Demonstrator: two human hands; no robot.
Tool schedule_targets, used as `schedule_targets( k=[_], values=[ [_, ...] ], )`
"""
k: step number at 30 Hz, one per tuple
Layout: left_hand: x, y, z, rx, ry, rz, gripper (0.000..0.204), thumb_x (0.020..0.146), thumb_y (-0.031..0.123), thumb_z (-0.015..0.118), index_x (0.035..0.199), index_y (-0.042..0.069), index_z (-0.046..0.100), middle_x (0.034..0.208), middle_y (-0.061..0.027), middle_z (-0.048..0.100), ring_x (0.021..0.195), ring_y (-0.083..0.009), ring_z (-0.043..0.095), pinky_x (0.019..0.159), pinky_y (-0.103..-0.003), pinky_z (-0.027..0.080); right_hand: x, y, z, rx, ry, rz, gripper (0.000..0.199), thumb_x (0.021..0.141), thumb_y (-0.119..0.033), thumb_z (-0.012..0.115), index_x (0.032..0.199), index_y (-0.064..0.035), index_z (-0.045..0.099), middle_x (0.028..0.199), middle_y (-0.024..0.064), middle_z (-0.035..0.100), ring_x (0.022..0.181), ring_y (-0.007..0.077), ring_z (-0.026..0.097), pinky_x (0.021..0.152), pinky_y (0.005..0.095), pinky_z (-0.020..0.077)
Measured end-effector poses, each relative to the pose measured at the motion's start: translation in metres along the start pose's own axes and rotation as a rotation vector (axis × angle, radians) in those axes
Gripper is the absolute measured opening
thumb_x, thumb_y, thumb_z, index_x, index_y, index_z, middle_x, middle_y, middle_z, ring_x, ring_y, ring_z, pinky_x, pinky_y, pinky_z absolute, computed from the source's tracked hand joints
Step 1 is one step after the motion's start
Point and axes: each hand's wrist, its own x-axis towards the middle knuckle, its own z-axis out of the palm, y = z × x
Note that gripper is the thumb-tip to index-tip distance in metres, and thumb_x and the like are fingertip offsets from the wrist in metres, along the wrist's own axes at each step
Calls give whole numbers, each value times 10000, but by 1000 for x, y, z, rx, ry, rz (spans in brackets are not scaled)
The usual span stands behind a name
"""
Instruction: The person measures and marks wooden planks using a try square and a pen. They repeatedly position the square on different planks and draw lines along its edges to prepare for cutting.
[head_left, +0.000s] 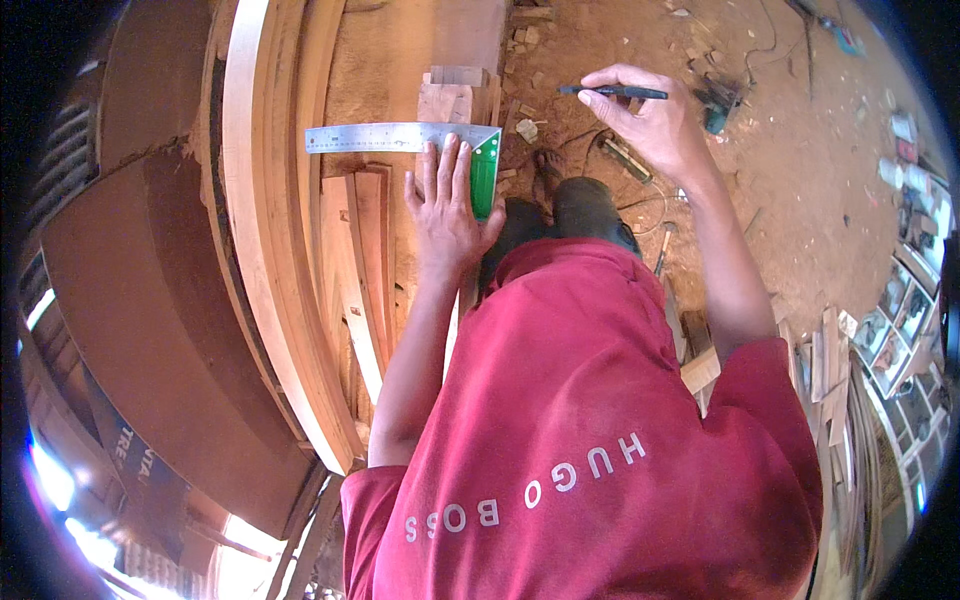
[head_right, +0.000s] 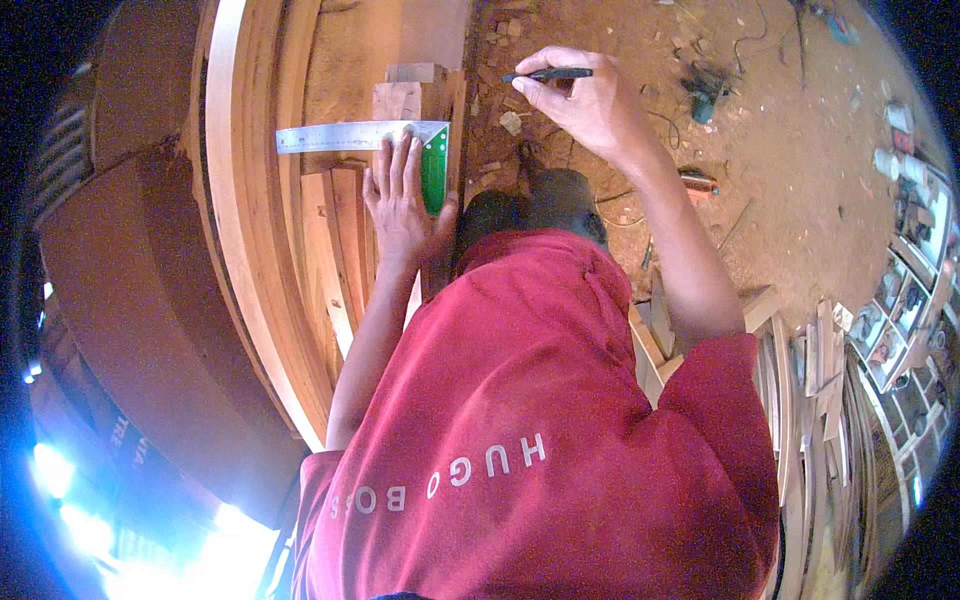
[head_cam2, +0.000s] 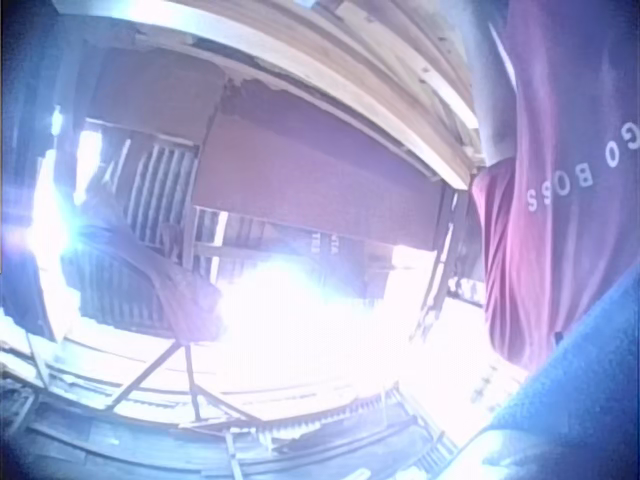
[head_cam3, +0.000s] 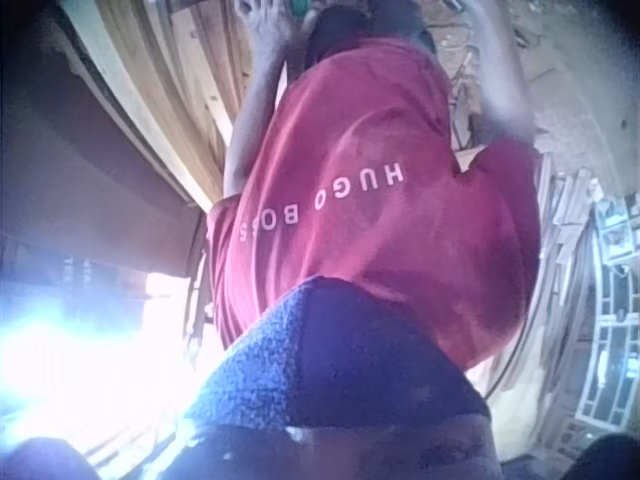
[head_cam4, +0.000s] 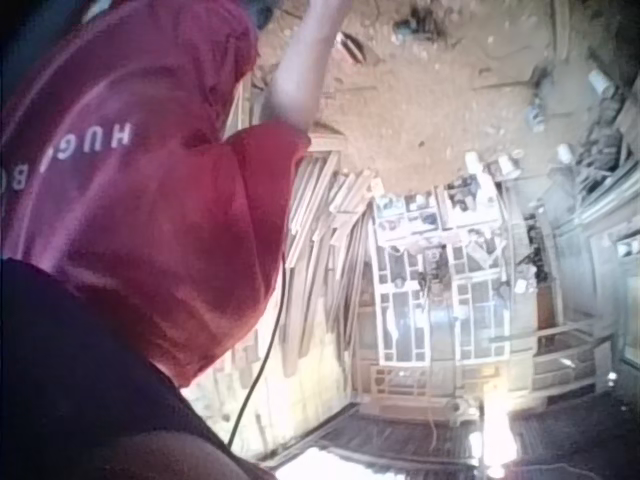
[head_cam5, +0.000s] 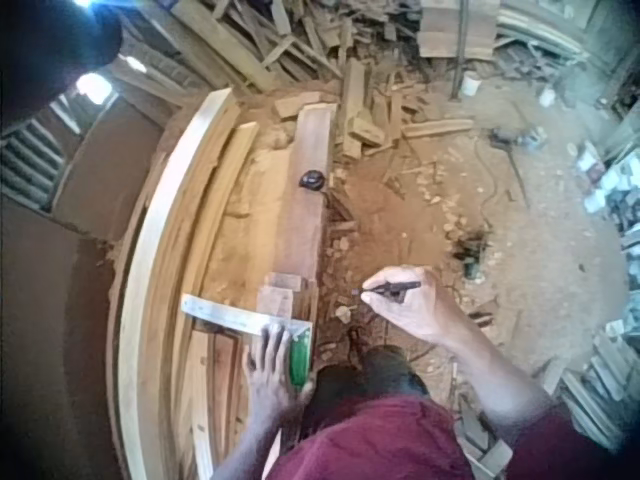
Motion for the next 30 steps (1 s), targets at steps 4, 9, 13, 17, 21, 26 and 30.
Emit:
schedule_targets(
  k=[4, 9, 13, 17, 21, 26, 30],
  values=[
    [-20, 22, -18, -46, 0, -50, 754, 750, 309, 737, 1417, 96, 456, 1451, -139, 462, 1388, -332, 389, 1132, -512, 289, -22, 12, 7, 86, 78, 21, 222, 906, -284, 736, 1036, -103, 725, 768, 31, 693, 613, 94, 528, 589, 288, 453],
    [-93, 13, -14, -312, 152, -139, 539, 739, 90, 658, 1265, 69, 541, 1174, -173, 575, 1101, -367, 563, 969, -430, 452, -45, 12, 41, 288, 98, 4, 275, 920, -313, 737, 891, -52, 656, 708, 3, 646, 619, 66, 529, 568, 264, 434],
    [-154, -4, -27, -871, 607, -597, 420, 754, -33, 472, 1165, -2, 556, 993, -134, 601, 940, -225, 606, 837, -343, 502, -59, -13, 84, 548, 31, -96, 209, 940, -249, 716, 918, -45, 677, 726, -31, 652, 625, 37, 519, 546, 242, 415],
    [-231, -31, -46, -1220, 1116, -974, 204, 917, 139, 437, 1091, 49, 497, 856, -96, 611, 673, -182, 608, 574, -324, 537, -77, -62, 121, 355, -132, -315, 228, 966, -219, 671, 929, 4, 696, 799, 49, 690, 650, 121, 593, 581, 291, 457],
    [-337, -18, -36, -1441, 1573, -1377, 190, 983, 269, 437, 1010, 90, 493, 817, -70, 584, 663, -186, 591, 547, -328, 502, -104, -110, 173, 183, -305, -709, 246, 997, -193, 591, 907, 23, 667, 870, 180, 668, 825, 371, 627, 731, 436, 494],
    [-413, 26, 33, -1369, 2064, -1568, 167, 992, 266, 447, 1034, 107, 474, 810, -52, 557, 627, -188, 597, 513, -343, 520, -122, -171, 230, -27, -705, -848, 176, 976, -146, 593, 1002, 15, 660, 907, 197, 619, 871, 392, 608, 742, 437, 485],
    [-407, 55, 60, -1307, 2263, -1758, 158, 986, 234, 492, 1066, 100, 467, 822, -60, 554, 617, -196, 611, 492, -355, 534, -148, -195, 283, -309, -1096, -960, 236, 937, -151, 637, 1148, -50, 669, 1076, 194, 590, 945, 399, 618, 801, 457, 504]
  ],
)
